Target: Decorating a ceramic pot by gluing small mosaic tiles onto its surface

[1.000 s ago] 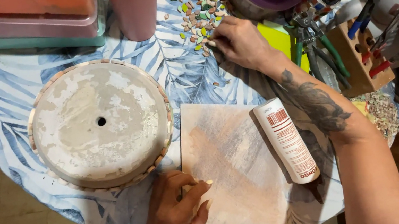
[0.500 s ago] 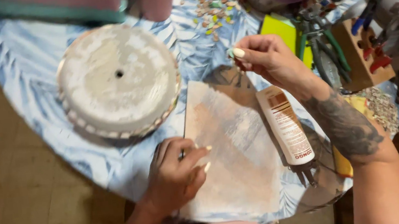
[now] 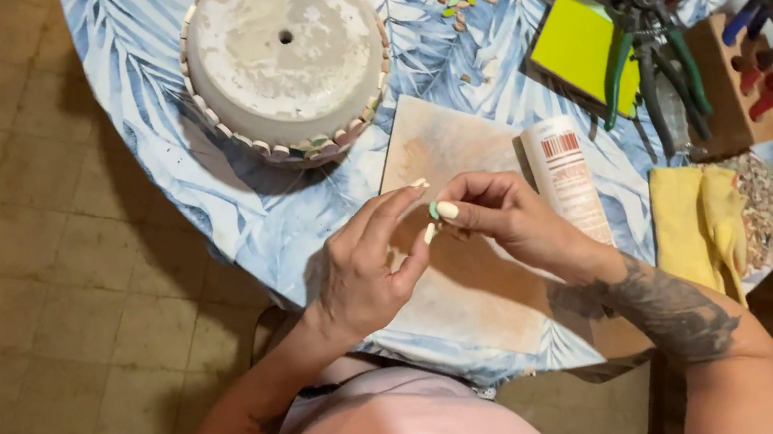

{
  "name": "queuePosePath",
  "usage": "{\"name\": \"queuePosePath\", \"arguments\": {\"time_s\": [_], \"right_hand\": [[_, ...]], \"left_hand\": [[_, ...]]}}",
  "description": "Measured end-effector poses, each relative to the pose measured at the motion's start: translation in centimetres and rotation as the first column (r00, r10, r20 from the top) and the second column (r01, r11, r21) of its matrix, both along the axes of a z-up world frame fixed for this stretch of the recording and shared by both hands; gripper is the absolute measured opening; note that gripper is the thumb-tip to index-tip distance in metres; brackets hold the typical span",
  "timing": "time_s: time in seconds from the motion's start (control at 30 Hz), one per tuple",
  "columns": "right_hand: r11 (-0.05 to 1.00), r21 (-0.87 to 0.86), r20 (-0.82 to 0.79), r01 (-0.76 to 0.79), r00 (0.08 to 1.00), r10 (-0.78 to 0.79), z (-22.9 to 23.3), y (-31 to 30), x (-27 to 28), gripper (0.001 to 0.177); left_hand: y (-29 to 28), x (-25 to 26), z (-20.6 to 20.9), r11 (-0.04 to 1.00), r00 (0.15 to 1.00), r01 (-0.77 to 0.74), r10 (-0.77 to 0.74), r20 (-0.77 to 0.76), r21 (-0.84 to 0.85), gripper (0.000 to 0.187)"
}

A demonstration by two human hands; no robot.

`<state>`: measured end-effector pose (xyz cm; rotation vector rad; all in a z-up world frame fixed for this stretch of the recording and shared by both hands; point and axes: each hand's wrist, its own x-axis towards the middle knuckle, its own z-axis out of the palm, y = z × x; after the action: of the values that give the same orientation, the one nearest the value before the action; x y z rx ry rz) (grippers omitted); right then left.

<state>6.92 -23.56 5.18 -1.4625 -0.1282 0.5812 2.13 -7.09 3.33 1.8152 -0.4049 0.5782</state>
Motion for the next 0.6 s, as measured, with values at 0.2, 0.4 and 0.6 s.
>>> {"name": "queuePosePath", "arguments": {"time_s": [0.2, 0.4, 0.6], "right_hand": [[0.996, 0.041, -0.028, 0.074, 0.997, -0.073, -0.7, 0.0, -1.9, 0.015], [0.991, 0.094, -0.015, 0.090, 0.996, -0.089, -0.6, -0.1, -2.8, 0.016], [0.988, 0.119, -0.041, 0.099, 0.995, -0.095, -0.5, 0.0, -3.7, 0.014]], "left_hand": [[-0.7, -0.9, 0.8, 0.999, 0.999, 0.033, -0.033, 0.025, 0.009, 0.025], [-0.6, -1.7, 0.8, 0.998, 0.998, 0.062, -0.061, 0.027, -0.026, 0.030], [-0.4, -2.2, 0.8, 0.999, 0.999, 0.045, -0.045, 0.025, -0.015, 0.021]]}}
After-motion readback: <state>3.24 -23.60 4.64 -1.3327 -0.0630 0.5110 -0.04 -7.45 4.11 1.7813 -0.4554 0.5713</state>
